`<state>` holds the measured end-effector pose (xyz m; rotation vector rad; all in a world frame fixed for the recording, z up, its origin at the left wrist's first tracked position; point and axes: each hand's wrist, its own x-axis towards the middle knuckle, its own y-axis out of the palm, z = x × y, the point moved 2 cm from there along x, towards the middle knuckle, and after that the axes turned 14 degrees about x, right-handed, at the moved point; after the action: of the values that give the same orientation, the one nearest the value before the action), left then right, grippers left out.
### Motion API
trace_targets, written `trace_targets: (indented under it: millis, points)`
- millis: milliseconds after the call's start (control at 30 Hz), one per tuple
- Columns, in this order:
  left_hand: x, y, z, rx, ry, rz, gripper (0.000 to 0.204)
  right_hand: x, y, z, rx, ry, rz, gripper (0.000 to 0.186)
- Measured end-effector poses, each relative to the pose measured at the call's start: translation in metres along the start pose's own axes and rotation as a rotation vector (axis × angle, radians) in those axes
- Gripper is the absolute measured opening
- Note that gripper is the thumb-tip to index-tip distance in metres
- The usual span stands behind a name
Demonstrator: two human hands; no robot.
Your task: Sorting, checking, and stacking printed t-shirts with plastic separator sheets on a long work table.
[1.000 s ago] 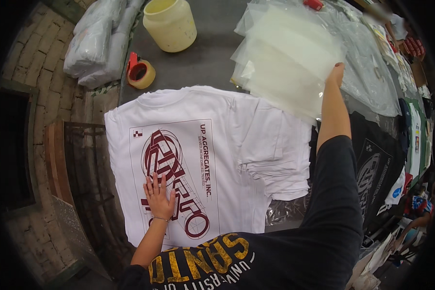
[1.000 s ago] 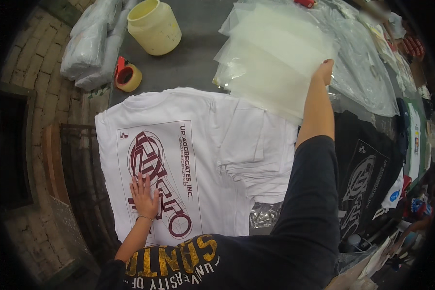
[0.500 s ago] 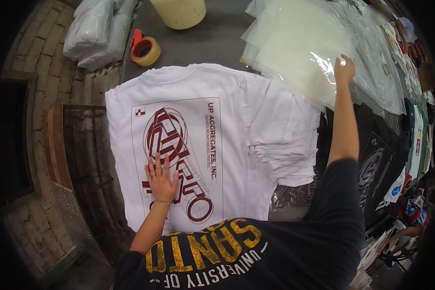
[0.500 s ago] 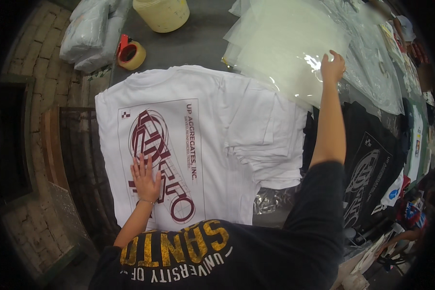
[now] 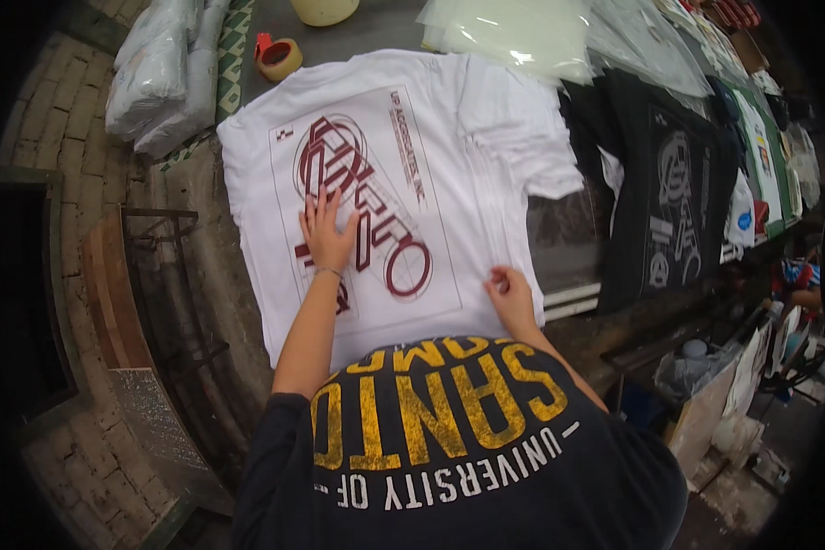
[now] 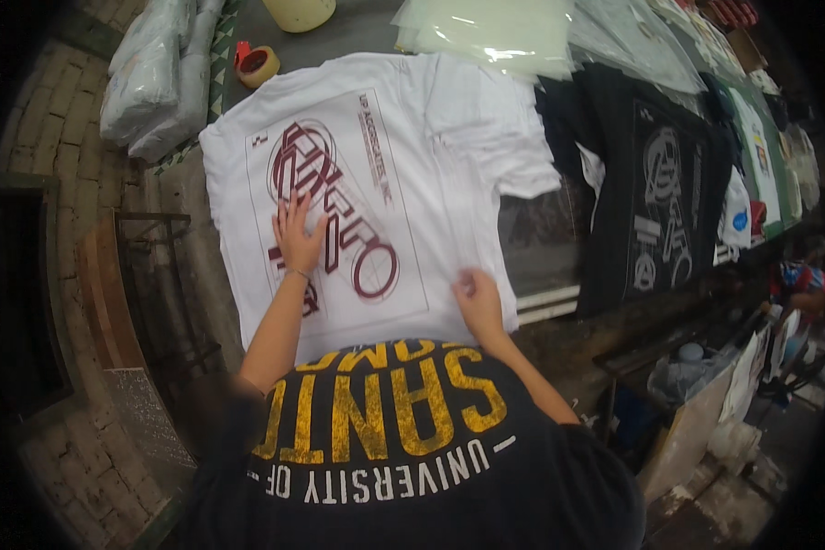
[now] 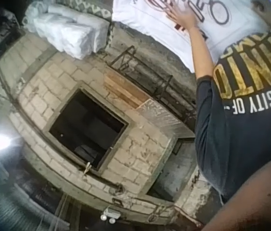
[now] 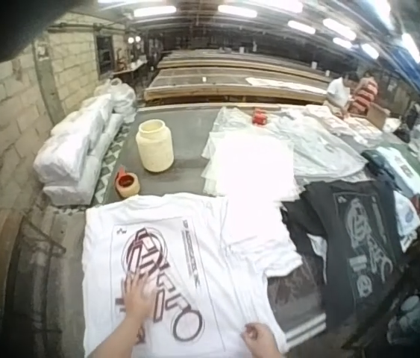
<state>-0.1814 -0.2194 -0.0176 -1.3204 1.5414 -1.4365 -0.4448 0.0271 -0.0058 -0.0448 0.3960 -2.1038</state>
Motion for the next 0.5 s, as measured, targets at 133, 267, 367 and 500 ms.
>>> trace_targets:
  millis: [133,267,367,500]
  points:
    - [-0.047,-0.010,0.048,-0.199,-0.045,-0.061,0.044,-0.007,0.004,0.004,-0.137,-0.160,-0.192,0.020]
    - [-0.135,-0.041,0.111,-0.015,-0.249,-0.142,0.042,-0.009,0.004,-0.001,-0.206,-0.031,-0.112,0.018]
    - [-0.187,-0.060,0.153,-0.015,-0.578,-0.061,0.036,-0.016,0.006,0.016,-0.393,-0.111,-0.114,0.016]
    - [-0.225,-0.049,0.204,-0.444,-0.711,-0.113,0.026,-0.027,0.005,0.027,-0.583,-0.182,-0.178,0.013]
